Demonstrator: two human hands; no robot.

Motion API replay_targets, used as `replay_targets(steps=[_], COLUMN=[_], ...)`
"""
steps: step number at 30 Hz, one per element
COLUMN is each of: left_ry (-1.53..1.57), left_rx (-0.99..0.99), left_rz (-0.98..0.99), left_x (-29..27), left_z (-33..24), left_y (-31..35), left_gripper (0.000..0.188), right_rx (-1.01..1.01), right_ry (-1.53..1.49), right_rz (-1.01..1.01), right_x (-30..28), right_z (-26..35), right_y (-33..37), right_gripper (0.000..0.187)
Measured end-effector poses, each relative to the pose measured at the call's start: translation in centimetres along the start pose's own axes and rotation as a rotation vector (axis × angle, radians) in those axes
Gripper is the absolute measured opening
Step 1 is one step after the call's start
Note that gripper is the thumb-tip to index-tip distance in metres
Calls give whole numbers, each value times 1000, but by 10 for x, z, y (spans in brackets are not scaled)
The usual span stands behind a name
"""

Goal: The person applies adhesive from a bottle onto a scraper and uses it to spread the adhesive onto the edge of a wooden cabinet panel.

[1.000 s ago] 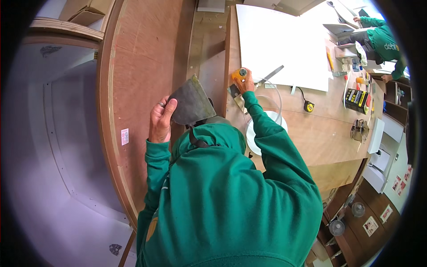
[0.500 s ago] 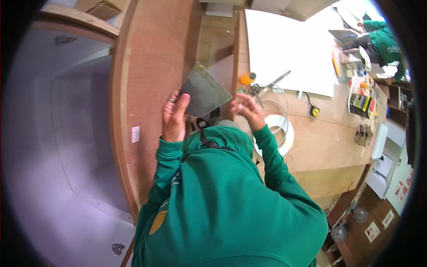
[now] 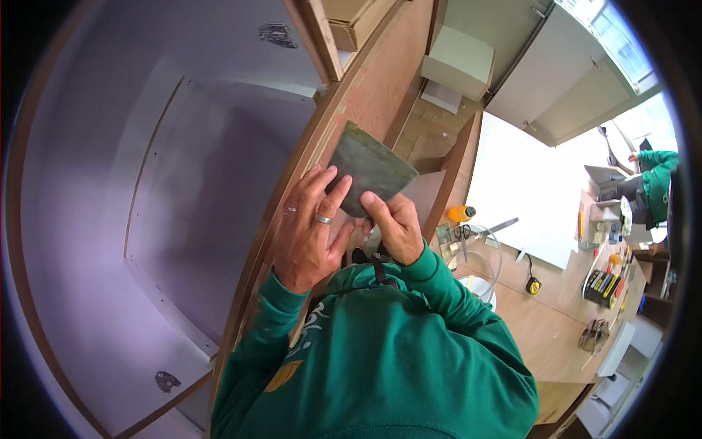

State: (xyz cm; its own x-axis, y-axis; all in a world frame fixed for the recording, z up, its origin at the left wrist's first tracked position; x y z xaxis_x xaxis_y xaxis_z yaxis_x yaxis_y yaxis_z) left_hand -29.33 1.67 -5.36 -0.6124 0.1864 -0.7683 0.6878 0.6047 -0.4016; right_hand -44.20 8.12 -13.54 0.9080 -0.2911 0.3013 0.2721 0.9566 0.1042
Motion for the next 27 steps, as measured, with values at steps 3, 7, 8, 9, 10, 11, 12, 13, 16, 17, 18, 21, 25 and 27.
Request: replay_targets(steps=[3,7,8,9,10,11,12,13,16,17,18,21,25,27], left_ry=[-238,-329,-314,-341,-343,-337,-330,-300,-140,-31,-27,339,383,330], left_rx=[81,133,178,193,199,192,188,172,-60,-131,-132,-323,-283,-277], left_rz=[95,-88,-181,-257,-258,-273,-289,-324,-392,-413,-414,-383,-307,-292], left_x=[-16,-31,-34,-37,-41,-47,-51,-55,-55,-53,-49,-29,-6,1], left_z=[12,36,41,43,45,49,54,62,90,102,115,147,164,169], left_y=[3,-3,-6,-12,-15,-18,-22,-24,-33,-35,-37,-42,-53,-59], left_gripper=[70,57,53,39,39,37,36,27,19,8,8,25,37,38], right_rx=[-71,-147,-154,-192,-228,-201,-207,-237,-232,-175,-119,-69,-28,-20], right_ry=[0,104,103,117,132,258,257,197,132,149,167,131,202,221], right_rz=[77,239,241,260,276,316,308,296,328,295,260,131,-3,-44], right_x=[35,63,69,74,77,74,74,76,64,54,44,18,-9,-15], right_z=[24,33,35,38,39,30,29,30,28,18,10,-6,-23,-30], right_y=[-12,-29,-32,-35,-38,-45,-47,-45,-43,-40,-36,-20,0,8], right_gripper=[33,33,33,37,41,51,51,55,67,65,63,60,58,58])
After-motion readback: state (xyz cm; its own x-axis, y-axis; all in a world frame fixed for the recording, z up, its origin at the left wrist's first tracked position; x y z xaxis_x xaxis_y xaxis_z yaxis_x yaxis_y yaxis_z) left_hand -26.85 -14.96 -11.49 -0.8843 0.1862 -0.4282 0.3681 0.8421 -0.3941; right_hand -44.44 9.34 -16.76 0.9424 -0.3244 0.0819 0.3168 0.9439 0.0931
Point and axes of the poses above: each hand's wrist, its own y-axis away from the middle knuckle, its own x-axis out of the palm, z = x × y, the point moved 2 cm from there along -y, towards the middle knuckle
